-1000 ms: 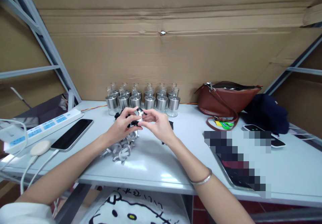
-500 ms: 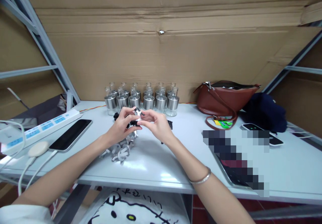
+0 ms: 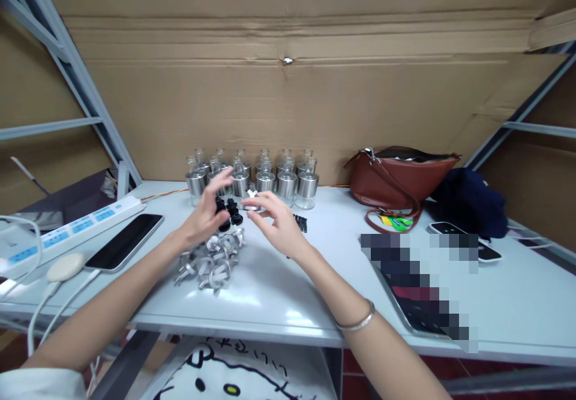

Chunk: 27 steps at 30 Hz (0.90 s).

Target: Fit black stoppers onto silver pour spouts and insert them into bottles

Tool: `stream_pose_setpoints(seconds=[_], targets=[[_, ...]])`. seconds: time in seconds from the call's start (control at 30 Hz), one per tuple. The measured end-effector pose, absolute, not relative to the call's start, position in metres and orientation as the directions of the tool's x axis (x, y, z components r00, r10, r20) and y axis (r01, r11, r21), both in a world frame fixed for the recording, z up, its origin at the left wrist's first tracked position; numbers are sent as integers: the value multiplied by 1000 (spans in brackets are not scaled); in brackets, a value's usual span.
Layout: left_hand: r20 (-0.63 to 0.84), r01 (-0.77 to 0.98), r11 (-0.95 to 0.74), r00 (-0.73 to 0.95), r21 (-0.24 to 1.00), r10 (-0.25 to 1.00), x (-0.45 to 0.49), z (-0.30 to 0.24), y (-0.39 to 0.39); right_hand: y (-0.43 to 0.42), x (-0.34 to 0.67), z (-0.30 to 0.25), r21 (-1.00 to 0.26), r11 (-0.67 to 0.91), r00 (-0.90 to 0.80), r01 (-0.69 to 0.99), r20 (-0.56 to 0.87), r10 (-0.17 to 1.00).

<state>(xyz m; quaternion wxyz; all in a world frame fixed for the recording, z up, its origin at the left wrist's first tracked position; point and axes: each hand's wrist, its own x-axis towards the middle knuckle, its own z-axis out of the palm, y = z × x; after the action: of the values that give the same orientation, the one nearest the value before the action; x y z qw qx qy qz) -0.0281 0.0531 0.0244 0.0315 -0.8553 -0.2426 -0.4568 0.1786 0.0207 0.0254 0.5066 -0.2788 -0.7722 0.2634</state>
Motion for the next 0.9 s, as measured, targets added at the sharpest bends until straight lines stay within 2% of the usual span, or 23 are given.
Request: stream_pose_setpoints(seconds=[0.1, 0.17, 0.2, 0.3, 0.4, 0.57, 0.7, 0.77, 0.83, 0.9], targets=[[894, 665, -686, 62, 294, 443, -56, 19, 84, 24, 182, 28, -685, 709, -202, 165, 681, 704], [833, 698, -539, -153, 472, 532, -74, 10, 105, 27, 184, 29, -692, 704, -123, 160, 693, 710], [785, 672, -499, -205, 547, 584, -82, 5, 113, 28, 185, 28, -693, 703, -97, 163, 697, 710], [640, 498, -480, -218, 722, 737, -94, -12, 129, 30, 185, 27, -691, 700, -46, 179, 705, 708], [540, 345, -452, -223, 822, 812, -97, -25, 137, 30, 184, 25, -690, 703, -31, 176, 709, 704], [523, 350, -409, -353, 842, 776, -96, -31, 141, 31, 182, 25, -686, 711, 8, 155, 720, 694], [548, 380, -400, -498, 834, 672, -96, -13, 131, 30, 183, 28, -708, 697, 134, 114, 706, 695], [610, 409, -452, -521, 793, 597, -90, 3, 120, 29, 185, 29, -720, 683, 182, 121, 692, 698], [723, 428, -587, -480, 688, 498, -79, 20, 104, 27, 185, 30, -726, 676, 203, 126, 686, 699], [757, 354, -675, -399, 648, 518, -61, 35, 83, 26, 185, 31, -721, 683, 215, 120, 690, 691]])
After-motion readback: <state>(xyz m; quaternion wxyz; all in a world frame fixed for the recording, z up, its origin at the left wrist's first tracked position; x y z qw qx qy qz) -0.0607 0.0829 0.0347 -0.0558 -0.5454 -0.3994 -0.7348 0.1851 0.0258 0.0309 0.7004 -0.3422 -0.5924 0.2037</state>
